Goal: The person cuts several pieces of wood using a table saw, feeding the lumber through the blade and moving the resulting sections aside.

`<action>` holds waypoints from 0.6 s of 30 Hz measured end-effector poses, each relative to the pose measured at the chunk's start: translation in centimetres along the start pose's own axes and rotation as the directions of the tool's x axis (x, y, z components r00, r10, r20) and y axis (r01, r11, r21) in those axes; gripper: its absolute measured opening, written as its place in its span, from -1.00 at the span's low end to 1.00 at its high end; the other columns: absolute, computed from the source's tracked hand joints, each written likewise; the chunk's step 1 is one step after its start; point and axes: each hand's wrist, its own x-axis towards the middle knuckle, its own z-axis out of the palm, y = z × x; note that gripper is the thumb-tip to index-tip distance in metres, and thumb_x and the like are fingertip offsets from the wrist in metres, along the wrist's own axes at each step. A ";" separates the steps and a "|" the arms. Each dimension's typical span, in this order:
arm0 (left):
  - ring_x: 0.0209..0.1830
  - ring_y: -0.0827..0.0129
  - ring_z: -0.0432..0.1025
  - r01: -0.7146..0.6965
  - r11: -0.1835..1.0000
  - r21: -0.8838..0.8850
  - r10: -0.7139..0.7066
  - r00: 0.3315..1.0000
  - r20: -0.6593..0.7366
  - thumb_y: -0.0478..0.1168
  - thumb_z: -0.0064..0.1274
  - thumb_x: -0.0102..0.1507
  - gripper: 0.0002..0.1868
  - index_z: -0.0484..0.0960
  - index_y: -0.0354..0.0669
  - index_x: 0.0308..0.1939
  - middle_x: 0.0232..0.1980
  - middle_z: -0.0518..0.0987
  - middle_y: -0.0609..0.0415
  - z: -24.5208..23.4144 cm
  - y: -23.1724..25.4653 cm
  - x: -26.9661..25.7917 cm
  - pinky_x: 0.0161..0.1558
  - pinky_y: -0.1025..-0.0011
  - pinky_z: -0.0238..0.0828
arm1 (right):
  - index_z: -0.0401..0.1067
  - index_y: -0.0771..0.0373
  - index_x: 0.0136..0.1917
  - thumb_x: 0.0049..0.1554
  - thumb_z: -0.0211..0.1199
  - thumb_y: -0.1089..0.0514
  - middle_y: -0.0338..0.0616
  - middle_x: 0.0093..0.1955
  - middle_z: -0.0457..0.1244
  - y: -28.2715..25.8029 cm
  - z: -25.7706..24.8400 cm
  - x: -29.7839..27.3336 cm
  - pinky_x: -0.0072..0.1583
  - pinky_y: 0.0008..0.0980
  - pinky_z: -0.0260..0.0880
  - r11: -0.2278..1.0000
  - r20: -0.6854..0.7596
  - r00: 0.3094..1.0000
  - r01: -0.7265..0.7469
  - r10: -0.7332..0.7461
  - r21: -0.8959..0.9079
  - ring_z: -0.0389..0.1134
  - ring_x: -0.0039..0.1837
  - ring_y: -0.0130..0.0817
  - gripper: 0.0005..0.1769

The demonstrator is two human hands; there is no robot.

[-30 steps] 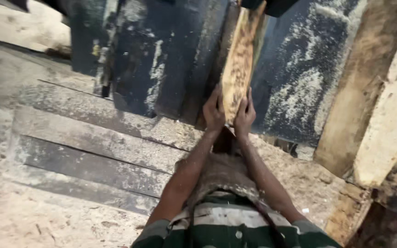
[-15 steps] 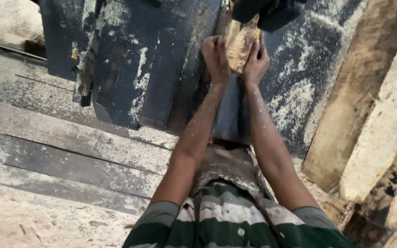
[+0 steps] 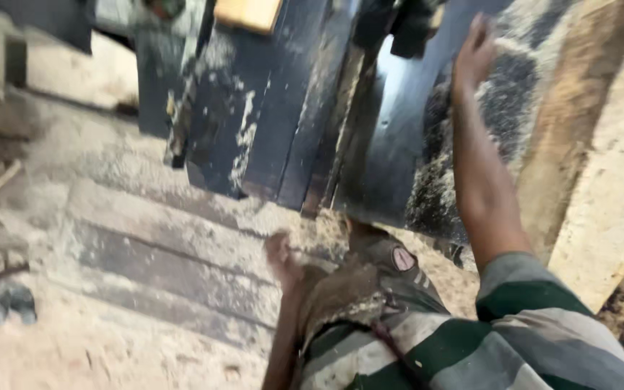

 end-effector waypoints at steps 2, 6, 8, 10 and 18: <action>0.06 0.18 0.49 0.196 0.936 0.293 -0.176 0.980 -0.095 -0.08 -0.16 0.49 -0.64 0.69 -0.23 -0.07 -0.01 0.61 -0.04 -3.6 -1.0 -2.7 0.10 0.20 0.44 | 0.48 0.22 0.26 0.35 0.07 -0.20 -0.08 0.23 0.40 -0.9 -2.9 -2.2 0.29 -0.20 0.42 0.891 0.056 0.929 -0.331 0.365 -0.309 0.45 0.24 -0.24 -0.50; -0.12 0.22 0.57 0.489 0.832 0.262 -0.489 0.869 -0.071 0.00 -0.21 0.48 -0.56 0.67 -0.26 -0.10 -0.14 0.70 -0.03 -9.0 -3.0 -5.3 -0.11 0.23 0.48 | 0.49 0.24 0.27 0.34 0.16 -0.01 -0.05 0.20 0.39 -0.4 -5.3 -6.7 0.23 -0.20 0.43 0.923 -0.021 0.967 -0.248 0.254 -0.295 0.44 0.19 -0.19 -0.63; -0.14 0.23 0.58 0.519 0.827 0.214 -0.541 0.840 0.053 0.00 -0.25 0.49 -0.53 0.68 -0.26 -0.11 -0.15 0.71 -0.04 -10.1 -3.3 -5.2 -0.12 0.22 0.50 | 0.49 0.27 0.26 0.33 0.20 0.04 -0.03 0.19 0.39 -0.4 -5.1 -7.3 0.23 -0.21 0.44 0.952 0.013 0.980 -0.188 0.197 -0.241 0.45 0.19 -0.19 -0.67; -0.15 0.22 0.60 0.511 0.836 0.201 -0.544 0.819 0.181 0.01 -0.27 0.48 -0.51 0.70 -0.25 -0.10 -0.14 0.72 -0.06 -9.0 -3.3 -4.9 -0.12 0.23 0.54 | 0.47 0.31 0.27 0.31 0.24 0.10 0.01 0.17 0.39 -0.7 -5.1 -6.3 0.24 -0.22 0.47 0.981 0.045 0.992 -0.112 0.121 -0.161 0.45 0.19 -0.18 -0.67; -0.01 0.21 0.59 0.202 0.950 0.236 -0.309 0.704 0.640 -0.14 -0.06 0.43 -0.71 0.65 -0.27 0.03 -0.02 0.70 -0.08 -7.6 -0.3 -3.4 0.01 0.28 0.50 | 0.33 0.36 0.41 0.29 0.33 0.00 0.09 0.29 0.31 -4.2 -6.3 -13.5 0.34 -0.19 0.42 0.979 0.178 0.966 -0.169 0.188 -0.115 0.39 0.31 -0.15 -0.45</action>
